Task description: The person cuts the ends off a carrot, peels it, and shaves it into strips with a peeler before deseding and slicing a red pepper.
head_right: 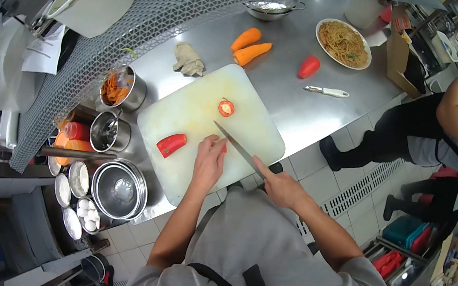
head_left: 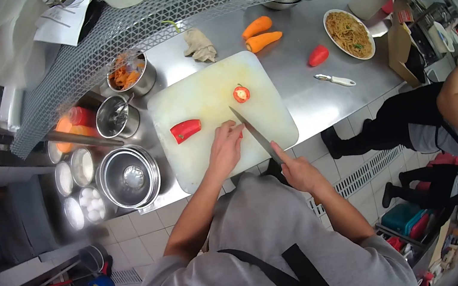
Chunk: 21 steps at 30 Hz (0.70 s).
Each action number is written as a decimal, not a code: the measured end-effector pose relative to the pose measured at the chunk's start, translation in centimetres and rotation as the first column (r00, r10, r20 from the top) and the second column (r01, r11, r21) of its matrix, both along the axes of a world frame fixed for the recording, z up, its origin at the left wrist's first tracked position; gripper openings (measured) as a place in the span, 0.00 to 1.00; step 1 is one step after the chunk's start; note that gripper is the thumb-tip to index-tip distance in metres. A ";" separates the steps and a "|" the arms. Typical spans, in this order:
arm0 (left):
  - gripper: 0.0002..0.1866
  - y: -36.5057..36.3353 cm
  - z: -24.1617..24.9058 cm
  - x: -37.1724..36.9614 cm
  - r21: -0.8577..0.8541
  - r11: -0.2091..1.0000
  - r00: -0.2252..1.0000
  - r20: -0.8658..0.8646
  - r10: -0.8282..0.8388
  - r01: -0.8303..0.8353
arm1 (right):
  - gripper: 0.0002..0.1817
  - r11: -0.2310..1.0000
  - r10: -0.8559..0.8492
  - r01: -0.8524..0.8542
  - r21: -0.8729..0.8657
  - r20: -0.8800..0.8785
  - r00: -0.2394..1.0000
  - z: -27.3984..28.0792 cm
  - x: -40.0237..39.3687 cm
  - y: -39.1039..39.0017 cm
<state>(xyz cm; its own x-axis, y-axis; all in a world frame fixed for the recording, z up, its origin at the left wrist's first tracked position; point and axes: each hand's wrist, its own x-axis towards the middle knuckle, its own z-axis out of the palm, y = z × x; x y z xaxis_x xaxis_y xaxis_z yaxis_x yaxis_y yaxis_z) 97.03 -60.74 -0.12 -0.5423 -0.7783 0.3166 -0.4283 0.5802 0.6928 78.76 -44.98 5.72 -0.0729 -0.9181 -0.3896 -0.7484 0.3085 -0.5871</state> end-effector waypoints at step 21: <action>0.06 0.7 -1.8 -2.4 0.115 0.981 0.981 -0.094 0.169 -0.157 | 0.41 0.990 -0.040 0.039 0.133 0.009 0.999 2.6 1.0 2.7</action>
<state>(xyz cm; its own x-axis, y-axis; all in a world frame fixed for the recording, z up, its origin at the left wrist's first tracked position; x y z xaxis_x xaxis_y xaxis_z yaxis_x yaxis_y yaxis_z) 94.64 -60.00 -1.88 -0.3744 -0.8857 0.2746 -0.4346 0.4292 0.7918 79.79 -42.31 8.35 -0.1032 -0.8547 -0.5088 -0.7276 0.4136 -0.5472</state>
